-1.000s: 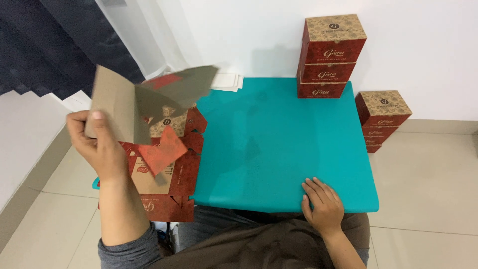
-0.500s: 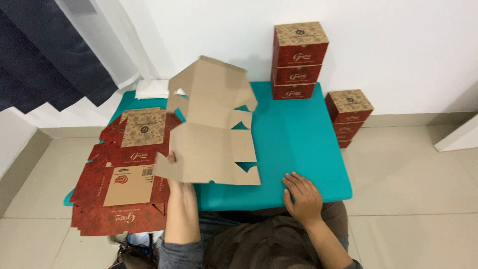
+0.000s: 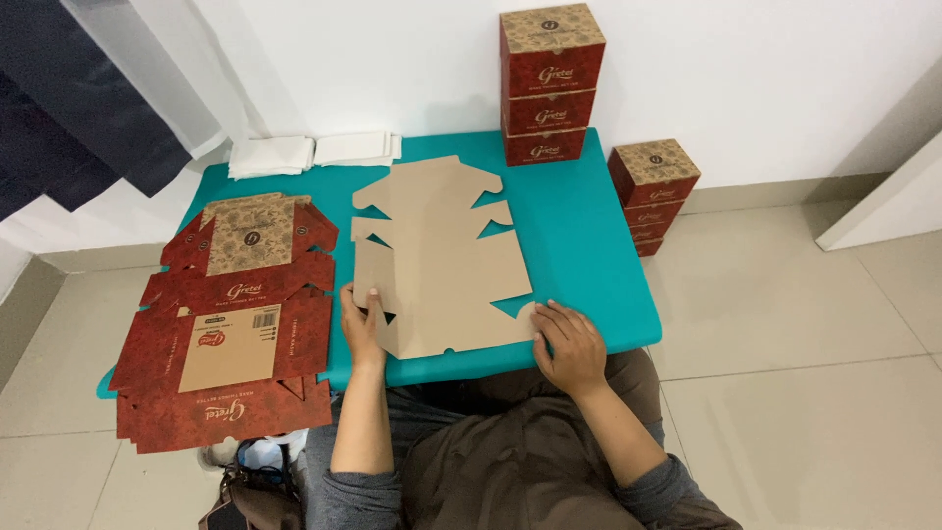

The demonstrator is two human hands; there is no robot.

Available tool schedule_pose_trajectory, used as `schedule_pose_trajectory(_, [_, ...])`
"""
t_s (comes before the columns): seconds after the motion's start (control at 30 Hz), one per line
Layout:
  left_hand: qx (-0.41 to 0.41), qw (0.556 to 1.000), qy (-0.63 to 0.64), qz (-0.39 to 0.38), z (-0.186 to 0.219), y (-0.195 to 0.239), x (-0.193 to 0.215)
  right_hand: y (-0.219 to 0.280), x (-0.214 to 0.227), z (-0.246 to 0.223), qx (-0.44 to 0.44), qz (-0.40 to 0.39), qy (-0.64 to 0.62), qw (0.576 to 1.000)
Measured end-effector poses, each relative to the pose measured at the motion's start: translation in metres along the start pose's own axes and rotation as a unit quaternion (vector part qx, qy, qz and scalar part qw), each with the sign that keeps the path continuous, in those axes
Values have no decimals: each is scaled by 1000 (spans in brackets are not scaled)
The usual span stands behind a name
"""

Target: The person assembles a flat cardboard box by folding its sides and tucking in the flaps. They then place a white cloth into the box and close the lid.

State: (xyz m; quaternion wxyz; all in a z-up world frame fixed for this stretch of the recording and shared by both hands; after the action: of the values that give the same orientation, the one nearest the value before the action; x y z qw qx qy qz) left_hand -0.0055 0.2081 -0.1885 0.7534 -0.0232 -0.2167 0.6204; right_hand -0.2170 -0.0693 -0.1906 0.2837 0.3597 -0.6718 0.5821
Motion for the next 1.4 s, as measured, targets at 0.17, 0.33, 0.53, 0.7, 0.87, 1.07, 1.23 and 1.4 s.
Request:
schedule_pose_trajectory(0.17, [29, 944, 304, 123, 30, 4, 2, 1, -5, 2, 2, 8, 7, 1000])
schedule_pose_trajectory(0.33, [-54, 932, 345, 101, -5, -2, 5, 0, -2, 1, -3, 8, 0, 1000])
schedule_pose_trajectory(0.53, [-1, 950, 309, 36, 7, 7, 9, 0, 3, -2, -16, 2, -22, 1000])
schedule_pose_trajectory(0.7, [29, 956, 292, -13, 34, 4, 11, 4, -2, 3, -37, 9, -46, 998])
schedule_pose_trajectory(0.87, [129, 952, 259, -101, 78, 18, 29, 4, 0, 0, -53, 71, -83, 993])
schedule_pose_trajectory(1.07, [-93, 973, -80, -198, 84, 45, 23, 1, 8, -2, -97, 20, -156, 983])
schedule_pose_trajectory(1.23, [-236, 897, -199, -317, 108, 70, -32, -10, 8, -21, -19, -10, -181, 983])
schedule_pose_trajectory(1.4, [-292, 865, -221, -344, 128, 76, -56, -12, 13, -27, 45, -58, -164, 984])
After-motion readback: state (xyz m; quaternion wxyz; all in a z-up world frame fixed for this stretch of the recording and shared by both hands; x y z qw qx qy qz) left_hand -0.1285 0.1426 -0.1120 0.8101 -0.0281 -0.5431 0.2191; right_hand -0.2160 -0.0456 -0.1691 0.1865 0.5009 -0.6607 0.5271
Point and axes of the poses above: each hand's wrist, its own y-axis away from the middle knuckle, its own x-axis out of the back of the hand, z = x × y, the point moved 2 cm from there along -y, towards the middle knuckle, and after that the axes turned 13 degrees about -z, right-handed, at the moved point
